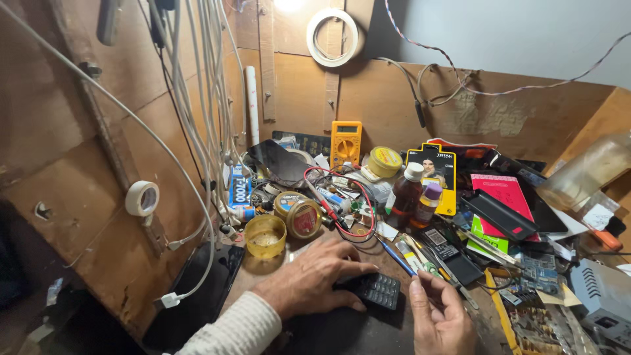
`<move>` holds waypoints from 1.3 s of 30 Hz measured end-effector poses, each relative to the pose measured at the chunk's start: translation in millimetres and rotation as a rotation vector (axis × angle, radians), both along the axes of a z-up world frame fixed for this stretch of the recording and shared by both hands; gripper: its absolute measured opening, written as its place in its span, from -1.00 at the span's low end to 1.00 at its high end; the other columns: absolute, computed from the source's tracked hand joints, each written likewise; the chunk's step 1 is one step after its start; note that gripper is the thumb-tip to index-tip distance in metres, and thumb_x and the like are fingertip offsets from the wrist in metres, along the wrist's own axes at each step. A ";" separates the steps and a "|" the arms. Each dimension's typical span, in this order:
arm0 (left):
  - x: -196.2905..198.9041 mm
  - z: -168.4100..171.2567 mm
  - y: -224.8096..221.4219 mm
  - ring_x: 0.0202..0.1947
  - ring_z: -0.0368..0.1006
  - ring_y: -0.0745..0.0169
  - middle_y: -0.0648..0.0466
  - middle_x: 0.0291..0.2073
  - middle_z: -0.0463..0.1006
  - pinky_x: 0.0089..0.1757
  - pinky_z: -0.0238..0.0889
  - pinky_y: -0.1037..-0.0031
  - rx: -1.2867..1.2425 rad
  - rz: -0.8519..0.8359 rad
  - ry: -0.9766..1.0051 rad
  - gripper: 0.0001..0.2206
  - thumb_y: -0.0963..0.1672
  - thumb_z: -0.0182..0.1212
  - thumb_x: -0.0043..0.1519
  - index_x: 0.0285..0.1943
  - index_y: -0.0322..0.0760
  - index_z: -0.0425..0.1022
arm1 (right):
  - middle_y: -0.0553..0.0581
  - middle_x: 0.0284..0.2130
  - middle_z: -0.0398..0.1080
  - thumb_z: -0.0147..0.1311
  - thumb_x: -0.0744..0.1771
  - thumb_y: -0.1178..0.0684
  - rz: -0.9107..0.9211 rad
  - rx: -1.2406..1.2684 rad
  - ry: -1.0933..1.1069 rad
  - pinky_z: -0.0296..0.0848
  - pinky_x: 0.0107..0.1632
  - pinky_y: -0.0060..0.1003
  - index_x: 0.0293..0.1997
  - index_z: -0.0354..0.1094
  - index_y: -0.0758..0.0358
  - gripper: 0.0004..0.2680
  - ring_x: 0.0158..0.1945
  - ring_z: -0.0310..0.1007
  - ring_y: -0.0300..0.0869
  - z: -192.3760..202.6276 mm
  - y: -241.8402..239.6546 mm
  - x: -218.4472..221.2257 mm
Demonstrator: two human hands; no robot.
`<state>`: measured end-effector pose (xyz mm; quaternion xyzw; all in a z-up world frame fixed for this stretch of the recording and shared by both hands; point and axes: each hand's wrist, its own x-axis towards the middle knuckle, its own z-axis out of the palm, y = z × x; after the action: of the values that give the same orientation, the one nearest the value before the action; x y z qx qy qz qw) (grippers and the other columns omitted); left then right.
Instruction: The person disassembles a small mobile phone, removes the keypad membrane and screen, and uses a screwdriver to work on the internal board components.
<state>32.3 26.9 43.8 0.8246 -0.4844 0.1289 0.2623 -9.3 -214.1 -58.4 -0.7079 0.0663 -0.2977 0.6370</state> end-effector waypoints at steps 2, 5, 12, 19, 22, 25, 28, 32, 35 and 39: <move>-3.5 -7.7 -1.6 0.09 0.35 -0.05 0.00 -0.03 0.47 0.12 0.16 0.14 -0.017 -0.007 -0.032 -0.46 0.03 0.41 0.11 0.28 -0.12 0.51 | 0.21 -0.15 0.54 0.15 0.33 0.14 -0.036 0.010 -0.018 0.49 0.02 -0.36 0.05 0.43 0.46 -0.77 -0.08 0.54 -0.23 0.4 0.3 -0.4; -10.5 -17.2 -4.5 -0.02 0.36 -0.07 -0.06 -0.10 0.43 0.00 0.23 0.14 0.024 0.065 -0.021 -0.50 0.02 0.37 0.17 0.30 -0.13 0.50 | 0.21 -0.18 0.55 0.14 0.34 0.14 -0.027 0.030 0.035 0.50 0.01 -0.36 0.06 0.44 0.44 -0.78 -0.09 0.55 -0.24 2.0 -0.7 -3.0; -11.6 -17.1 -11.8 -0.11 0.40 -0.04 -0.08 -0.19 0.42 -0.09 0.31 0.21 -0.056 0.181 -0.045 -0.56 0.01 0.32 0.26 0.27 -0.19 0.50 | 0.24 -0.19 0.56 0.16 0.32 0.16 -0.031 0.041 0.016 0.52 0.00 -0.35 0.03 0.46 0.46 -0.79 -0.10 0.56 -0.21 2.8 -0.2 -1.7; -16.0 -2.5 -16.5 -0.22 0.51 0.15 -0.04 -0.22 0.55 -0.20 0.36 0.39 -0.417 0.239 0.218 -0.64 -0.03 0.25 0.29 0.21 -0.22 0.59 | 0.22 -0.22 0.59 0.16 0.31 0.14 -0.034 0.001 0.090 0.55 -0.01 -0.32 0.00 0.47 0.41 -0.79 -0.12 0.61 -0.21 8.6 -0.3 -2.1; -8.8 -4.6 -26.5 -0.44 0.28 0.33 -0.03 -0.46 0.54 -0.41 0.15 0.48 -0.574 0.355 0.841 -0.63 0.02 0.22 0.34 0.27 -0.10 0.67 | 0.21 -0.22 0.60 0.17 0.31 0.13 -0.058 -0.023 0.119 0.56 -0.01 -0.32 -0.01 0.50 0.38 -0.80 -0.12 0.61 -0.21 12.2 2.4 -4.0; -5.7 -9.1 -29.5 -0.46 0.41 0.49 0.12 -0.36 0.62 -0.43 0.23 0.64 -0.917 0.128 1.208 -0.57 0.07 0.20 0.34 -0.02 -0.39 0.69 | 0.20 -0.23 0.60 0.19 0.31 0.11 -0.059 -0.037 0.148 0.54 -0.01 -0.32 -0.01 0.51 0.34 -0.80 -0.13 0.61 -0.22 14.7 3.0 -5.2; -8.4 -12.3 -30.1 -0.46 0.53 0.31 0.03 -0.37 0.65 -0.45 0.36 0.49 -1.102 0.099 1.519 -0.61 0.08 0.17 0.28 -0.02 -0.29 0.61 | 0.20 -0.26 0.61 0.20 0.30 0.10 -0.067 -0.053 0.197 0.54 -0.03 -0.31 -0.02 0.53 0.31 -0.80 -0.16 0.61 -0.21 14.2 2.9 -5.7; -11.0 -17.6 -34.2 -0.43 0.56 0.22 -0.04 -0.34 0.67 -0.43 0.45 0.38 -1.232 0.033 1.676 -0.56 0.10 0.15 0.28 0.08 -0.30 0.51 | 0.17 -0.27 0.60 0.21 0.30 0.10 -0.037 -0.051 0.140 0.53 -0.03 -0.33 -0.03 0.53 0.31 -0.80 -0.17 0.60 -0.24 7.4 0.7 -3.0; -12.9 -26.2 -36.5 -0.41 0.57 0.20 -0.07 -0.32 0.65 -0.41 0.47 0.35 -1.298 -0.004 1.738 -0.56 0.10 0.12 0.29 0.13 -0.26 0.47 | 0.15 -0.28 0.61 0.21 0.29 0.10 -0.025 -0.081 0.143 0.54 -0.05 -0.32 -0.04 0.53 0.30 -0.81 -0.18 0.61 -0.23 -0.7 -3.8 0.8; -14.0 -39.1 -37.3 -0.35 0.58 0.18 -0.05 -0.26 0.65 -0.34 0.48 0.33 -1.374 -0.133 1.827 -0.56 0.10 0.04 0.32 0.16 -0.24 0.46 | 0.19 -0.24 0.60 0.26 0.27 0.09 0.032 -0.110 0.128 0.55 -0.04 -0.28 -0.02 0.52 0.32 -0.77 -0.17 0.61 -0.17 -10.3 -7.1 6.6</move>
<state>18.3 -10.4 4.7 0.2651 0.0172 -0.2951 0.9178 -2.8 -221.2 -68.7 -0.7605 0.0791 -0.2450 0.5961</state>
